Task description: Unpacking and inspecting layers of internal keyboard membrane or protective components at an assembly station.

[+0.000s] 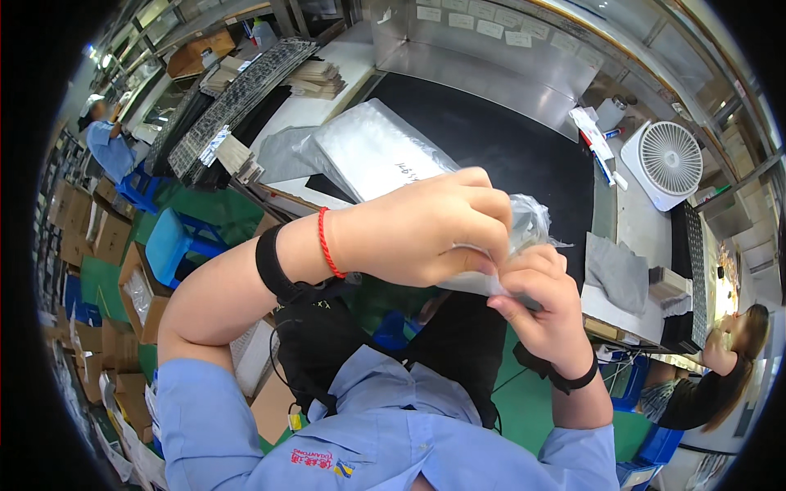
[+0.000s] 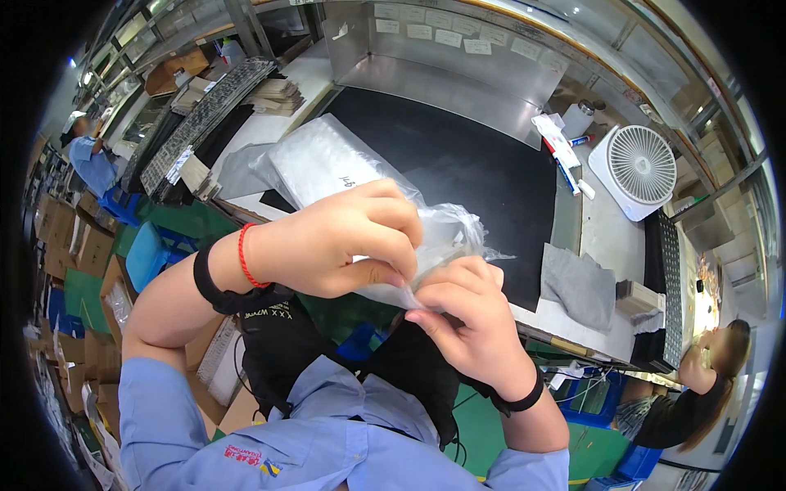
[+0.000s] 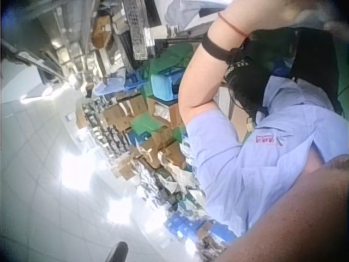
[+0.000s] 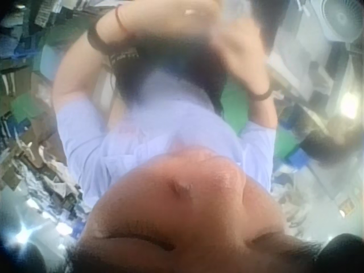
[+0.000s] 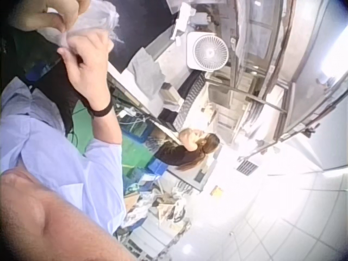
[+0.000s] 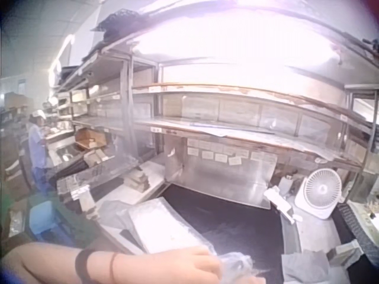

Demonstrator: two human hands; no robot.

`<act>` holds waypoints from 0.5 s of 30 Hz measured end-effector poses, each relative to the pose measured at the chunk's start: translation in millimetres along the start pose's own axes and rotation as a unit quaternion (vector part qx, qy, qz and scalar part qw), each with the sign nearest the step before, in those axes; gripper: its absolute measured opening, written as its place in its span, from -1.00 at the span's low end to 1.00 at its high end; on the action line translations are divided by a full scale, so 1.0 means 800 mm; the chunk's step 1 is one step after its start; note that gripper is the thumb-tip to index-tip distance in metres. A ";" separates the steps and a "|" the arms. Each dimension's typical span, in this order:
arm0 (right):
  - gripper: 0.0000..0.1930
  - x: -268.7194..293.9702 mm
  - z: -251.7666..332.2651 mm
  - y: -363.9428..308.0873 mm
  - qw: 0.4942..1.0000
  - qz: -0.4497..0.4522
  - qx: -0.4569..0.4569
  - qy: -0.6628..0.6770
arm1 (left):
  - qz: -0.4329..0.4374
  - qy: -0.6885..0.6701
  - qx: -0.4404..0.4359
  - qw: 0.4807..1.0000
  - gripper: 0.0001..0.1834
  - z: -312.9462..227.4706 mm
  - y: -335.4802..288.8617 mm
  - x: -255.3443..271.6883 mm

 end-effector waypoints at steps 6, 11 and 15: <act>-0.87 0.016 -0.009 -0.015 0.992 -0.056 -0.028 -0.106 | -0.017 0.045 0.032 0.998 -0.90 0.009 -0.008 0.004; -0.85 0.022 -0.054 -0.057 0.990 -0.018 -0.087 -0.109 | -0.127 0.022 0.040 0.991 -0.65 0.027 -0.032 0.018; -0.81 0.013 -0.098 -0.102 0.950 -0.058 -0.305 0.027 | -0.189 0.145 0.248 0.939 -0.50 0.116 -0.095 0.083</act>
Point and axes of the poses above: each hand's wrist, its own y-axis towards the middle knuckle, its own x-axis out of the back of the hand, z = x × y, the point moved 7 cm from there along y, towards the middle knuckle, and after that the axes turned 8 degrees about -y, right-handed, at the moved point
